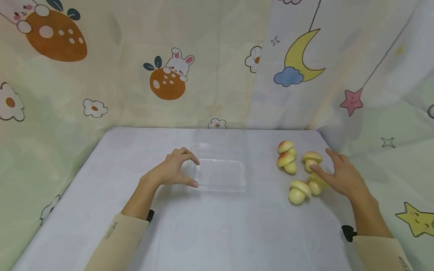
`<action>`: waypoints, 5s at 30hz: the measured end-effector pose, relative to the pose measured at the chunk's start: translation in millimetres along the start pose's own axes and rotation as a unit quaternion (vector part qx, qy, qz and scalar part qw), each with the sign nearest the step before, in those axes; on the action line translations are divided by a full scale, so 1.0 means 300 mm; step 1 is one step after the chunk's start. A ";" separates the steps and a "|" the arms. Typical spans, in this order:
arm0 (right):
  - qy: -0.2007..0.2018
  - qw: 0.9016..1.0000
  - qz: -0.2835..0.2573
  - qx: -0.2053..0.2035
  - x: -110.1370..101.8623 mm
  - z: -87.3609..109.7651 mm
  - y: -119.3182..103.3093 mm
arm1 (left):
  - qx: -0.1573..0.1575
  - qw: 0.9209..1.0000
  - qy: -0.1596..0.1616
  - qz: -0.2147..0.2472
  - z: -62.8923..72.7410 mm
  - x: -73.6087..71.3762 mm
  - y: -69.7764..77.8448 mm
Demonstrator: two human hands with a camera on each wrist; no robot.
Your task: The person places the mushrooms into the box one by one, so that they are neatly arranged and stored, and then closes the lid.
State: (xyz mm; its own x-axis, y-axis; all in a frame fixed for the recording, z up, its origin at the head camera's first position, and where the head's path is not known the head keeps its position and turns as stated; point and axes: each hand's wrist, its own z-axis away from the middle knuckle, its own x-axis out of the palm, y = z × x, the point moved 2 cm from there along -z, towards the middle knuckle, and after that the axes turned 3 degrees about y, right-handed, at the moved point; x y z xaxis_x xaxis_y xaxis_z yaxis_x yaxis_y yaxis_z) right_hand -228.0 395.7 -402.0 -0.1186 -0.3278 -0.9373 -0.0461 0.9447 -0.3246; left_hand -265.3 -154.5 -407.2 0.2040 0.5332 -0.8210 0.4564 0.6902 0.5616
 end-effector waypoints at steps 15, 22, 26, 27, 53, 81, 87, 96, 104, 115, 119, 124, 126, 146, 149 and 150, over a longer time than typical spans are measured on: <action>-0.040 0.999 -0.021 0.028 -0.009 0.053 0.036 | 0.004 0.999 -0.015 0.042 0.004 0.004 -0.023; -0.080 0.996 -0.020 0.041 -0.010 0.077 0.063 | -0.015 0.998 -0.035 0.058 0.013 0.003 -0.028; -0.099 0.993 -0.036 0.046 -0.001 0.082 0.066 | -0.019 0.998 -0.032 0.047 0.015 0.015 -0.027; -0.102 0.993 -0.042 0.048 0.000 0.083 0.066 | -0.018 0.998 -0.029 0.045 0.015 0.015 -0.025; -0.133 0.984 -0.111 0.046 0.012 0.087 0.024 | -0.025 0.997 -0.055 0.046 0.035 -0.049 -0.029; -0.100 0.976 -0.192 -0.009 0.022 0.092 0.043 | -0.040 0.995 -0.070 0.067 0.027 -0.042 -0.032; -0.066 0.972 -0.225 -0.027 0.005 0.099 0.058 | -0.050 0.994 -0.066 0.072 0.028 -0.045 -0.027; 0.000 0.964 -0.262 -0.055 -0.054 0.112 0.006 | -0.052 0.992 -0.072 0.094 0.023 -0.035 -0.029; 0.002 0.957 -0.279 -0.079 -0.073 0.091 -0.076 | -0.047 0.992 -0.069 0.094 0.025 -0.035 -0.031; -0.002 0.948 -0.308 -0.080 -0.037 0.009 -0.199 | -0.045 0.992 -0.073 0.092 0.017 -0.036 -0.037; 0.000 0.944 -0.323 -0.070 -0.030 -0.008 -0.235 | -0.051 0.991 -0.074 0.096 0.019 -0.038 -0.032; 0.016 0.933 -0.353 -0.071 -0.023 -0.007 -0.240 | -0.058 0.991 -0.075 0.099 0.018 -0.035 -0.031; 0.022 0.929 -0.362 -0.073 -0.021 -0.011 -0.241 | -0.062 0.990 -0.076 0.100 0.019 -0.032 -0.031; 0.002 0.896 -0.431 -0.104 0.011 -0.115 -0.354 | -0.058 0.991 -0.075 0.096 0.009 -0.027 -0.041; -0.003 0.900 -0.425 -0.097 0.017 -0.118 -0.368 | -0.053 0.990 -0.077 0.104 0.007 -0.028 -0.041; -0.006 0.901 -0.424 -0.096 0.019 -0.119 -0.373 | -0.053 0.990 -0.078 0.107 0.008 -0.028 -0.039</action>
State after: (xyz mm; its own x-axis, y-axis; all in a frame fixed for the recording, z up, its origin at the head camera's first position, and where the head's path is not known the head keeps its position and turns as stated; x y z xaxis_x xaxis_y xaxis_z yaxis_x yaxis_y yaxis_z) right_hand -259.1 288.0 -366.5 0.0504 -0.9297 -0.3649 -0.2857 0.3367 -0.8972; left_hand -270.5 -168.1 -407.3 0.4210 0.5970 -0.6829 0.2965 0.6210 0.7256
